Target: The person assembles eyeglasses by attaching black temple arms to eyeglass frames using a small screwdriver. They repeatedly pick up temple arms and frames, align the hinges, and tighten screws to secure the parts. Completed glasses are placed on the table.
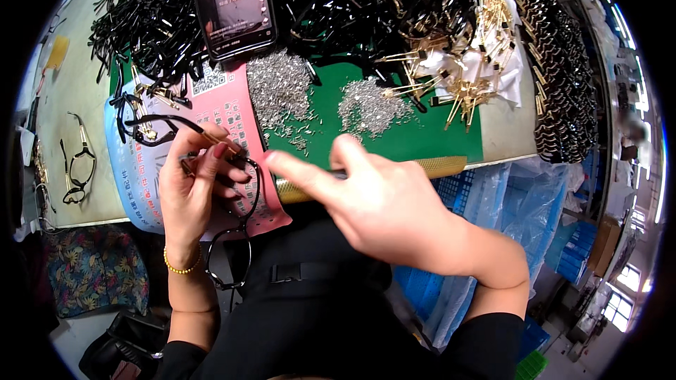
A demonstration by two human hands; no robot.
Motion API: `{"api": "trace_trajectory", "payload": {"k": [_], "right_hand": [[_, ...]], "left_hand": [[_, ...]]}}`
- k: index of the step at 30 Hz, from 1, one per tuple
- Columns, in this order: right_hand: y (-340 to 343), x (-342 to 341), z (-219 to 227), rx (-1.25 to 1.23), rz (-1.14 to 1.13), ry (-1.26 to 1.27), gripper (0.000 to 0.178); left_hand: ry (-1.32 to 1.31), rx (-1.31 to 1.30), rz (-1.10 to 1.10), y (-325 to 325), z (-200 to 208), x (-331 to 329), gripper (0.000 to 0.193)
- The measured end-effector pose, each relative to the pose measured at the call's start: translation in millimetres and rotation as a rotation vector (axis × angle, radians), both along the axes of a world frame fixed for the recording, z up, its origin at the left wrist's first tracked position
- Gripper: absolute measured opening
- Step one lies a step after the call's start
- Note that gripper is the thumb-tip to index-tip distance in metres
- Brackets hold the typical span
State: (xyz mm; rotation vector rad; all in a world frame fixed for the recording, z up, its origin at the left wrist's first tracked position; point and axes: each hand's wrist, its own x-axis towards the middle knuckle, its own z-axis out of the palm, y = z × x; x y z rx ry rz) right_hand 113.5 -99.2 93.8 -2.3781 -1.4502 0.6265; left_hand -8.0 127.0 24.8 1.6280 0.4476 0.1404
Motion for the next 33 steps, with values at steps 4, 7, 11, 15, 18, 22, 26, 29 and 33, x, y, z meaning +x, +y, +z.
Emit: {"api": "trace_trajectory", "payload": {"k": [4,7,11,15,18,22,26,29,33], "right_hand": [[17.6,-1.7,-12.4,0.007,0.137,-0.039,0.066],[22.7,2.8,-15.9,-0.014,0.181,-0.077,0.065],[23.8,4.1,-17.3,-0.005,0.168,-0.064,0.063],[25.0,5.0,-17.0,-0.024,0.188,-0.068,0.062],[25.8,5.2,-17.7,-0.027,0.185,-0.062,0.063],[26.3,4.4,-16.9,-0.079,0.173,-0.062,0.064],[27.3,4.5,-17.3,-0.040,0.193,-0.081,0.063],[27.4,5.4,-18.6,-0.042,0.211,-0.090,0.062],[27.0,6.3,-21.1,-0.005,0.211,-0.079,0.062]], "left_hand": [[-0.053,-0.056,0.010,1.9,-1.0,1.6,0.019],[-0.040,-0.031,-0.021,1.6,0.3,2.4,0.022],[0.000,0.049,-0.071,-0.1,2.1,2.5,0.024],[-0.154,0.295,-0.155,0.1,-6.5,-1.5,0.013],[-0.152,0.368,-0.166,3.5,-6.2,6.1,0.013],[-0.232,0.582,-0.137,-0.7,-5.8,10.0,0.016],[-0.011,0.262,-0.080,0.0,5.4,10.3,0.024],[-0.194,0.489,-0.065,-4.7,-7.6,12.3,0.016],[-0.220,0.630,-0.050,-8.0,-13.5,4.8,0.017]]}}
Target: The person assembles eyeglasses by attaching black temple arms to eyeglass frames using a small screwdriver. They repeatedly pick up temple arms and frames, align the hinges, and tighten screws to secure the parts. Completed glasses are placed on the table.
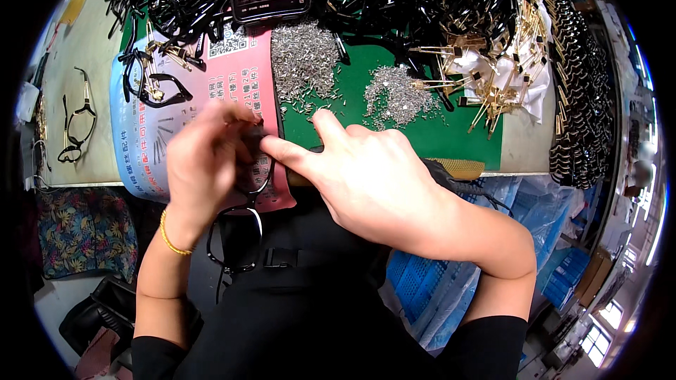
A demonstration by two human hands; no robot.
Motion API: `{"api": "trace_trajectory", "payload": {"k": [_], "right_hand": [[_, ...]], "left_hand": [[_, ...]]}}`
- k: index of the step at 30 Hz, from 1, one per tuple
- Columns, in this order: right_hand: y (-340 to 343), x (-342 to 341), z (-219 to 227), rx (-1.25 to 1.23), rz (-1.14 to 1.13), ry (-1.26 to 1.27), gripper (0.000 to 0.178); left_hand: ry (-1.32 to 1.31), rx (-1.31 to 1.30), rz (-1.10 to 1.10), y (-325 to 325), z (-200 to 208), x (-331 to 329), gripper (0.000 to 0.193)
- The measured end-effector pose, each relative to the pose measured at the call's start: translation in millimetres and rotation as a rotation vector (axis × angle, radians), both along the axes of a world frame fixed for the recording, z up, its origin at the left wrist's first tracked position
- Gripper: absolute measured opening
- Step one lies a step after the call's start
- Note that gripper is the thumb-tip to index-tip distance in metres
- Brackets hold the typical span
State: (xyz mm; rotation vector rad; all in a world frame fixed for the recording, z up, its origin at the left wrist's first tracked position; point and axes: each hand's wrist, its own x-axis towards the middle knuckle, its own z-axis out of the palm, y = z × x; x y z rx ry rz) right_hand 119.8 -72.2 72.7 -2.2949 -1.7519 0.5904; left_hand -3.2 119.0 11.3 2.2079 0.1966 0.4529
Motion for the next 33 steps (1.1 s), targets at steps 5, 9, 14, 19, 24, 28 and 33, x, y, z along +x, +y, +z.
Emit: {"api": "trace_trajectory", "payload": {"k": [5,9,14,19,24,28,33], "right_hand": [[1.9,-2.6,0.4,0.019,-0.044,-0.048,0.062],[2.2,-7.8,-4.3,0.087,-0.065,-0.137,0.062],[3.7,-11.4,-6.8,0.089,-0.083,-0.155,0.061],[3.1,-14.3,-13.9,0.125,-0.058,-0.274,0.056],[9.6,-10.6,-18.1,0.184,-0.060,-0.471,0.044],[17.1,-7.9,-17.7,0.159,-0.045,-0.427,0.049],[10.7,-6.1,-4.9,0.101,-0.185,-0.285,0.042]], "left_hand": [[0.171,-0.357,0.056,1.5,12.7,1.9,0.006],[0.142,-0.379,0.078,0.6,9.6,2.1,0.007],[0.163,-0.388,0.076,2.2,10.6,1.7,0.008],[0.151,-0.425,0.068,2.0,11.7,1.2,0.009],[0.116,-0.384,0.032,3.0,12.8,3.4,0.012],[0.126,-0.352,0.029,4.7,8.6,3.0,0.012],[0.141,-0.515,0.090,-1.1,12.1,7.1,0.017]]}}
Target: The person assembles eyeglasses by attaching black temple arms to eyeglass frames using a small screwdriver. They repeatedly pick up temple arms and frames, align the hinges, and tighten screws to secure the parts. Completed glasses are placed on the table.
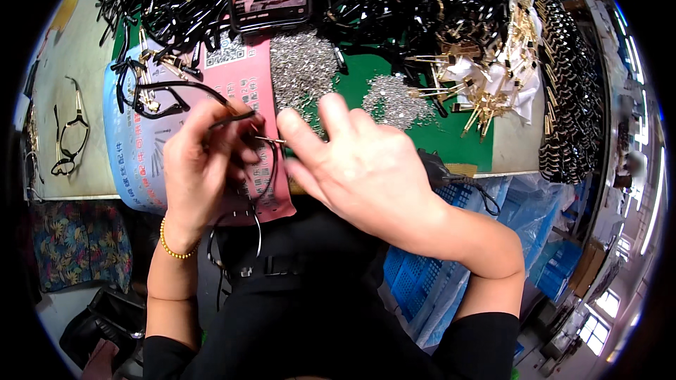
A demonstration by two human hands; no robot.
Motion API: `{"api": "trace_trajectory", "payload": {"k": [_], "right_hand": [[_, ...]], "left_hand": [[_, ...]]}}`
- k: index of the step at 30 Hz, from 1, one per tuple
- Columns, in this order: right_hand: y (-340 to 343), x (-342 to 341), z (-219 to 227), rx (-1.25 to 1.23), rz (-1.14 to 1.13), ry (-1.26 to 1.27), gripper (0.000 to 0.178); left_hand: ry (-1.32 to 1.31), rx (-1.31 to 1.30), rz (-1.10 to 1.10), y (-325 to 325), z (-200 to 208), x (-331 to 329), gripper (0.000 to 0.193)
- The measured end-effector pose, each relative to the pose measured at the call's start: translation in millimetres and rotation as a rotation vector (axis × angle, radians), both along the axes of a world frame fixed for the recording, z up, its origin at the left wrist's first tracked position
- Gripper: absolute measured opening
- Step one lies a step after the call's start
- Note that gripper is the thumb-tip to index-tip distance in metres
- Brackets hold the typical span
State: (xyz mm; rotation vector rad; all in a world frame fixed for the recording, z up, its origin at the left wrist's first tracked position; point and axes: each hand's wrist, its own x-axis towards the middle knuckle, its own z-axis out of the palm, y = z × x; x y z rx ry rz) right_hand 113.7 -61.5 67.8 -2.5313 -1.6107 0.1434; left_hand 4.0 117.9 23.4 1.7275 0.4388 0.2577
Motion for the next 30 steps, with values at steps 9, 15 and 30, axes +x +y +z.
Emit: {"api": "trace_trajectory", "payload": {"k": [9,15,30], "right_hand": [[-60.2,4.6,11.8,-0.106,-0.198,0.071,0.048],[-58.1,10.2,5.0,-0.117,-0.193,0.108,0.060],[-50.9,7.3,7.4,-0.194,-0.280,0.096,0.059]], "left_hand": [[-0.306,0.190,0.398,24.1,-2.2,20.8,0.038],[-0.494,-0.558,0.244,28.2,-13.3,-30.6,0.044],[-0.267,0.726,0.254,19.6,-22.5,-75.4,0.016]]}}
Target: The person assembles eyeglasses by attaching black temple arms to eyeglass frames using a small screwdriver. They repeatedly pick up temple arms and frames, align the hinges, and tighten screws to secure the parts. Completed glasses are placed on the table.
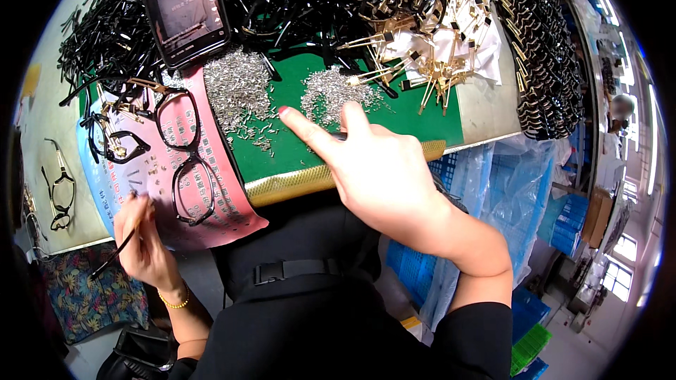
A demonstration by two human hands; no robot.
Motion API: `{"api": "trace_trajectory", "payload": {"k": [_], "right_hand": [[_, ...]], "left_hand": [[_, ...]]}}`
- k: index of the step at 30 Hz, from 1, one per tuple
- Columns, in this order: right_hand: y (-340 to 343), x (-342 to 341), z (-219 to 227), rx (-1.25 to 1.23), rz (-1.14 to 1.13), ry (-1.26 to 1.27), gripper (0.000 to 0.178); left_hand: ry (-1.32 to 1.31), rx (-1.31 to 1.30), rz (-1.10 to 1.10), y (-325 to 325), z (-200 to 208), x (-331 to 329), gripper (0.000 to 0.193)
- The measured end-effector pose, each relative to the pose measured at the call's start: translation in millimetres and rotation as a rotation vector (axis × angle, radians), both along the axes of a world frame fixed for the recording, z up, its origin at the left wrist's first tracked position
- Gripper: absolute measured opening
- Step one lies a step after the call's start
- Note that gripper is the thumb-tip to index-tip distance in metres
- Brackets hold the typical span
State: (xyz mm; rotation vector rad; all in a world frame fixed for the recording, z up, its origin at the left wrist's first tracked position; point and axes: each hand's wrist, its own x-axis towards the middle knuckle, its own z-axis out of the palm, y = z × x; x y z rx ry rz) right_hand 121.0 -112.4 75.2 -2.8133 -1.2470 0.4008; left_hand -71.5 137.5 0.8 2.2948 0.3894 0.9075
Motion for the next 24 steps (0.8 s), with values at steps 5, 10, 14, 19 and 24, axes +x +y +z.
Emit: {"api": "trace_trajectory", "payload": {"k": [5,10,14,19,24], "right_hand": [[-7.4,5.3,-1.7,0.075,-0.001,0.046,0.058],[-2.1,6.1,0.9,0.032,0.073,0.046,0.062],[-1.1,6.5,-1.0,0.052,0.086,0.029,0.063],[0.4,7.1,-1.8,0.062,0.101,0.030,0.065],[4.1,4.8,-0.9,0.006,0.122,-0.024,0.073]], "left_hand": [[0.060,0.172,-0.333,-21.9,17.8,-18.4,0.033],[0.034,0.110,-0.309,-35.1,0.4,4.7,0.033],[0.068,-0.001,-0.281,-31.3,-3.4,9.9,0.032],[0.093,-0.085,-0.306,-24.9,-4.1,10.1,0.031],[0.037,-0.164,-0.294,-25.4,-5.0,11.8,0.030]]}}
